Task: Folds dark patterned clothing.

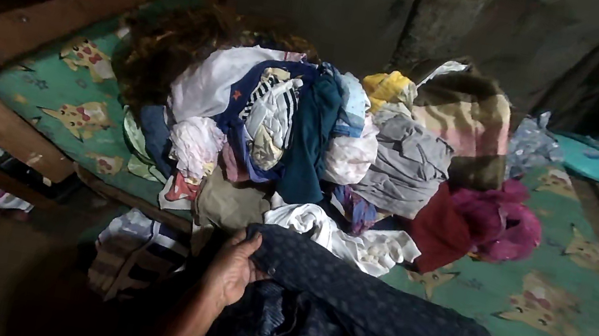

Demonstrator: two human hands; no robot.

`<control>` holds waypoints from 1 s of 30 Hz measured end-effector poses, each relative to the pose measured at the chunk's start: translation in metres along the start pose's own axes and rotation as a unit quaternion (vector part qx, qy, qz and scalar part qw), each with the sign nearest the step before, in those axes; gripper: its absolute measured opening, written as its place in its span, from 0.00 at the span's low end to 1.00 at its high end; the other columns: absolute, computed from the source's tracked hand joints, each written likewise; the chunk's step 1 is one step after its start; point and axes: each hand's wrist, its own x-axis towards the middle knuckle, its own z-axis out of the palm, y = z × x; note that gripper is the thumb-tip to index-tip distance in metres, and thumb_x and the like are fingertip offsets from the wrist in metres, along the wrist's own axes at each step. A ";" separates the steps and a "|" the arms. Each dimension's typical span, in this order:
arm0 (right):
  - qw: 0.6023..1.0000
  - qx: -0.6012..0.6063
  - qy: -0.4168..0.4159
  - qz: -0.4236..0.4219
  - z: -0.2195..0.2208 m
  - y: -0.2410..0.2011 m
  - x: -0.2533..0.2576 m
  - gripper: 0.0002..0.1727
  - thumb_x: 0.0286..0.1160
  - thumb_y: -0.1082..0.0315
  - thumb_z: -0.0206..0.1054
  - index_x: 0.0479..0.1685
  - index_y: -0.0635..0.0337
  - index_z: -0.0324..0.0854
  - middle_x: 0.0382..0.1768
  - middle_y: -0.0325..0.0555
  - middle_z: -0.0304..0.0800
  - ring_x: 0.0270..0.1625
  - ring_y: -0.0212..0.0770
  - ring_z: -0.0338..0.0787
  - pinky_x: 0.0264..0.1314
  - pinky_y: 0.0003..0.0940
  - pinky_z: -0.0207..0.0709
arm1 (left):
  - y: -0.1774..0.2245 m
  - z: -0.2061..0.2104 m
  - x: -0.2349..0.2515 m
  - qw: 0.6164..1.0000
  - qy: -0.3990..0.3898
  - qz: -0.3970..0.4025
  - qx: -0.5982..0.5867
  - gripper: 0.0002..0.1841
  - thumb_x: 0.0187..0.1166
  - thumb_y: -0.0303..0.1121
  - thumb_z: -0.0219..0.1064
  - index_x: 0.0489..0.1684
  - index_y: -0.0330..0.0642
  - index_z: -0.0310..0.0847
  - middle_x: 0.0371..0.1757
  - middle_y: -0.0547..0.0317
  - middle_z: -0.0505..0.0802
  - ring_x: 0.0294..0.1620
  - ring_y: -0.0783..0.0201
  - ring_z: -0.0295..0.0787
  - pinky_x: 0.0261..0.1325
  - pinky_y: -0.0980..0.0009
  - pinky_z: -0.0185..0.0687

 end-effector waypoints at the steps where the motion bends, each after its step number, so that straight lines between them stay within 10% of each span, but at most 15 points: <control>1: 0.996 0.068 0.004 0.062 -0.001 0.005 -0.003 0.31 0.79 0.67 0.62 0.81 0.73 0.65 0.75 0.66 0.74 0.73 0.47 0.79 0.74 0.43 0.74 | -0.001 -0.002 -0.001 0.999 -0.024 -0.011 0.023 0.17 0.94 0.37 0.48 0.75 0.42 0.68 0.46 0.46 0.89 0.39 0.55 0.91 0.42 0.59 0.89; 5: 0.972 0.188 0.033 0.137 0.006 0.022 -0.009 0.30 0.85 0.68 0.56 0.85 0.69 0.59 0.73 0.58 0.75 0.63 0.33 0.82 0.62 0.31 0.79 | -0.005 -0.002 -0.017 0.938 -0.165 -0.018 0.304 0.18 0.90 0.39 0.58 0.60 0.30 0.77 0.44 0.51 0.93 0.43 0.63 0.91 0.52 0.66 0.86; 8: 0.993 0.064 0.096 0.035 0.015 0.019 -0.012 0.30 0.82 0.65 0.59 0.78 0.79 0.68 0.76 0.78 0.71 0.79 0.61 0.74 0.83 0.48 0.67 | -0.011 0.015 -0.038 0.786 -0.227 0.067 0.572 0.27 0.77 0.49 0.72 0.60 0.31 0.84 0.59 0.41 0.89 0.64 0.50 0.85 0.72 0.52 0.77; 11: 0.992 -0.014 0.099 -0.072 0.021 -0.015 -0.006 0.21 0.81 0.65 0.62 0.60 0.77 0.83 0.68 0.77 0.79 0.74 0.73 0.76 0.79 0.62 0.67 | -0.018 0.033 -0.043 0.680 -0.241 0.115 0.683 0.20 0.86 0.41 0.61 0.56 0.29 0.85 0.60 0.36 0.88 0.70 0.41 0.79 0.80 0.48 0.64; 16: 0.978 0.119 0.000 -0.172 0.027 -0.093 0.016 0.11 0.72 0.69 0.66 0.45 0.65 0.91 0.51 0.49 0.92 0.54 0.40 0.90 0.58 0.40 0.85 | 0.000 0.038 -0.052 0.803 -0.267 0.193 0.496 0.17 0.88 0.37 0.58 0.37 0.33 0.86 0.29 0.60 0.82 0.30 0.72 0.73 0.40 0.72 0.71; 18: 0.961 0.183 -0.077 -0.191 0.031 -0.117 0.021 0.09 0.73 0.69 0.65 0.43 0.60 0.91 0.46 0.37 0.92 0.46 0.25 0.89 0.50 0.25 0.85 | 0.007 0.041 -0.062 0.824 -0.276 0.219 0.444 0.15 0.85 0.36 0.61 0.38 0.34 0.88 0.28 0.66 0.83 0.29 0.80 0.73 0.38 0.79 0.70; 30: 0.940 0.196 -0.181 -0.215 0.049 -0.161 0.016 0.09 0.73 0.69 0.68 0.44 0.63 0.90 0.43 0.40 0.88 0.45 0.24 0.86 0.51 0.21 0.81 | 0.005 0.051 -0.075 0.842 -0.218 0.226 0.439 0.10 0.77 0.36 0.69 0.40 0.36 0.89 0.36 0.59 0.90 0.38 0.74 0.84 0.47 0.73 0.79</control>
